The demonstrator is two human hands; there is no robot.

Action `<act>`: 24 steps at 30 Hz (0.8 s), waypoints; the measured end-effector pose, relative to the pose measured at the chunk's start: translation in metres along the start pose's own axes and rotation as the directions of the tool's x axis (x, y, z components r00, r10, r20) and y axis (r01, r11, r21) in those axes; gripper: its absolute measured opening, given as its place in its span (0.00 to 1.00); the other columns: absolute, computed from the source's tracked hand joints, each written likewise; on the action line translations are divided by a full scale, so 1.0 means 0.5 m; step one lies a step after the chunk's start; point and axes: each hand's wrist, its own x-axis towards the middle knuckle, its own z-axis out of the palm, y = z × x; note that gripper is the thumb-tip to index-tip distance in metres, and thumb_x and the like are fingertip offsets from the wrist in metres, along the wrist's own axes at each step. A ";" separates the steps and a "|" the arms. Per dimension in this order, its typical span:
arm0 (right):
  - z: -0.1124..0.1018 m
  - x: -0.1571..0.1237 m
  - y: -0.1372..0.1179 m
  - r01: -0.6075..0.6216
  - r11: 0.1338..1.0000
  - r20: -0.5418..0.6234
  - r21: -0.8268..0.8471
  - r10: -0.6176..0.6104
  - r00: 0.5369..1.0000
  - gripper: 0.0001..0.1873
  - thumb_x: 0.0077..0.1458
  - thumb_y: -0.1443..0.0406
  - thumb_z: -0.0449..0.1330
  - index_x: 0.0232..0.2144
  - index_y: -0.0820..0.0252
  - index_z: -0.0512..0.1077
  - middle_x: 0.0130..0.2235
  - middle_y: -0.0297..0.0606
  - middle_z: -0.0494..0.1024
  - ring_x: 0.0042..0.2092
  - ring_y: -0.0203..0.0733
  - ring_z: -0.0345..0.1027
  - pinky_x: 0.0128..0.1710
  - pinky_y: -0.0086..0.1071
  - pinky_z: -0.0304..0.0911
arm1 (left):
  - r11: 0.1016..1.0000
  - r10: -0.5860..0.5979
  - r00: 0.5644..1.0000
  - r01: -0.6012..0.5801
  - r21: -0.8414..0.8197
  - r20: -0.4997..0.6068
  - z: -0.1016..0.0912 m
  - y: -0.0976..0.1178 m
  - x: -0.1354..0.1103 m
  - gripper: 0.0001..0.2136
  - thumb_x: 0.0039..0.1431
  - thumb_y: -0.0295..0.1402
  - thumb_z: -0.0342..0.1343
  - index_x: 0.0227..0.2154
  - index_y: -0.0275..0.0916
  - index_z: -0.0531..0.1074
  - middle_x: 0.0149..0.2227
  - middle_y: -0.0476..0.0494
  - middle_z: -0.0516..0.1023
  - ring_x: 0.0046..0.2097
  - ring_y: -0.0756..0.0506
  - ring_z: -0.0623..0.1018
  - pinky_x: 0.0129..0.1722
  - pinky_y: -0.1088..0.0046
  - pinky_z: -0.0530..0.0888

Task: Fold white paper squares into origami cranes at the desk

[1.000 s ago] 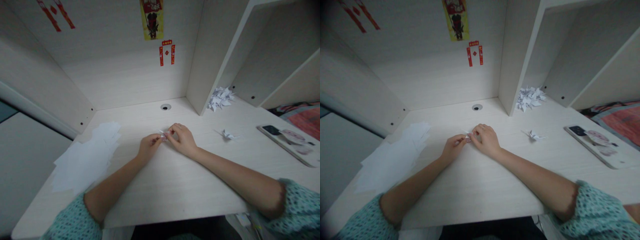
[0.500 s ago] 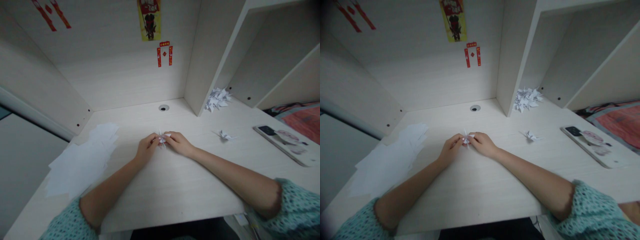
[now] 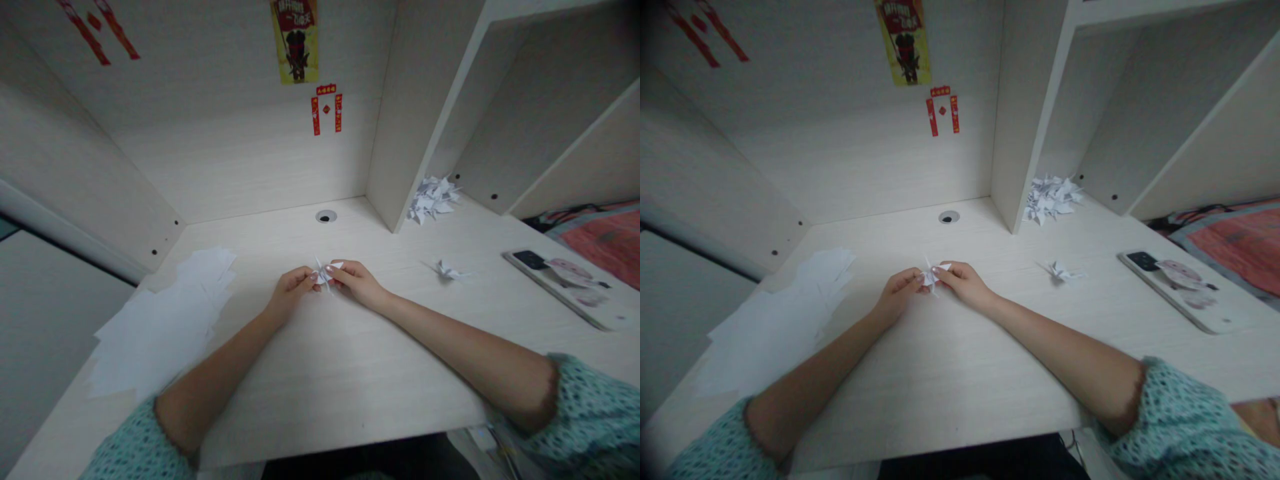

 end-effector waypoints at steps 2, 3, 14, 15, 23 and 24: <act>-0.001 0.000 0.000 -0.022 0.998 0.013 0.054 0.021 1.000 0.22 0.52 0.49 0.55 0.18 0.59 0.64 0.20 0.29 0.60 0.24 0.33 0.52 0.26 0.29 0.50 | 1.000 -0.005 1.000 0.005 -0.023 0.014 -0.004 0.002 0.000 0.15 0.55 0.45 0.51 0.25 0.37 0.70 0.26 0.47 0.73 0.32 0.48 0.71 0.36 0.74 0.67; -0.001 -0.001 0.001 -0.034 0.996 0.022 0.082 0.032 0.999 0.22 0.52 0.49 0.56 0.18 0.59 0.64 0.20 0.29 0.60 0.24 0.34 0.52 0.26 0.29 0.50 | 0.999 -0.004 1.000 0.005 -0.036 0.018 -0.005 0.003 0.000 0.15 0.55 0.45 0.52 0.25 0.37 0.70 0.26 0.47 0.73 0.31 0.49 0.71 0.35 0.74 0.67; -0.002 -0.002 0.015 -0.084 0.970 0.055 0.229 0.073 0.996 0.19 0.51 0.50 0.57 0.21 0.59 0.66 0.20 0.30 0.61 0.25 0.35 0.53 0.27 0.30 0.50 | 0.991 0.003 1.000 0.001 -0.133 0.030 -0.013 0.006 0.000 0.15 0.53 0.45 0.53 0.22 0.38 0.69 0.24 0.48 0.71 0.29 0.49 0.69 0.34 0.73 0.64; -0.002 -0.003 0.014 -0.084 0.967 0.057 0.242 0.073 0.996 0.19 0.51 0.51 0.57 0.20 0.59 0.66 0.20 0.30 0.61 0.25 0.35 0.53 0.28 0.30 0.50 | 0.990 0.001 1.000 0.003 -0.143 0.028 -0.013 0.007 0.000 0.15 0.52 0.45 0.54 0.21 0.38 0.69 0.23 0.48 0.70 0.29 0.49 0.69 0.34 0.72 0.64; 0.001 -0.003 0.017 -0.076 0.932 0.061 0.353 0.059 0.996 0.18 0.53 0.54 0.57 0.19 0.61 0.66 0.20 0.31 0.61 0.26 0.35 0.53 0.29 0.31 0.48 | 0.975 0.000 1.000 0.004 -0.221 0.019 -0.017 -0.001 0.001 0.16 0.52 0.45 0.56 0.21 0.37 0.69 0.23 0.48 0.70 0.29 0.49 0.68 0.35 0.73 0.62; 0.002 -0.003 0.018 -0.076 0.927 0.060 0.367 0.058 0.997 0.19 0.53 0.54 0.57 0.19 0.61 0.65 0.20 0.31 0.61 0.26 0.35 0.53 0.29 0.31 0.47 | 0.974 -0.005 1.000 0.007 -0.229 0.012 -0.017 -0.001 0.001 0.16 0.51 0.46 0.56 0.21 0.37 0.69 0.23 0.48 0.70 0.29 0.49 0.68 0.35 0.73 0.62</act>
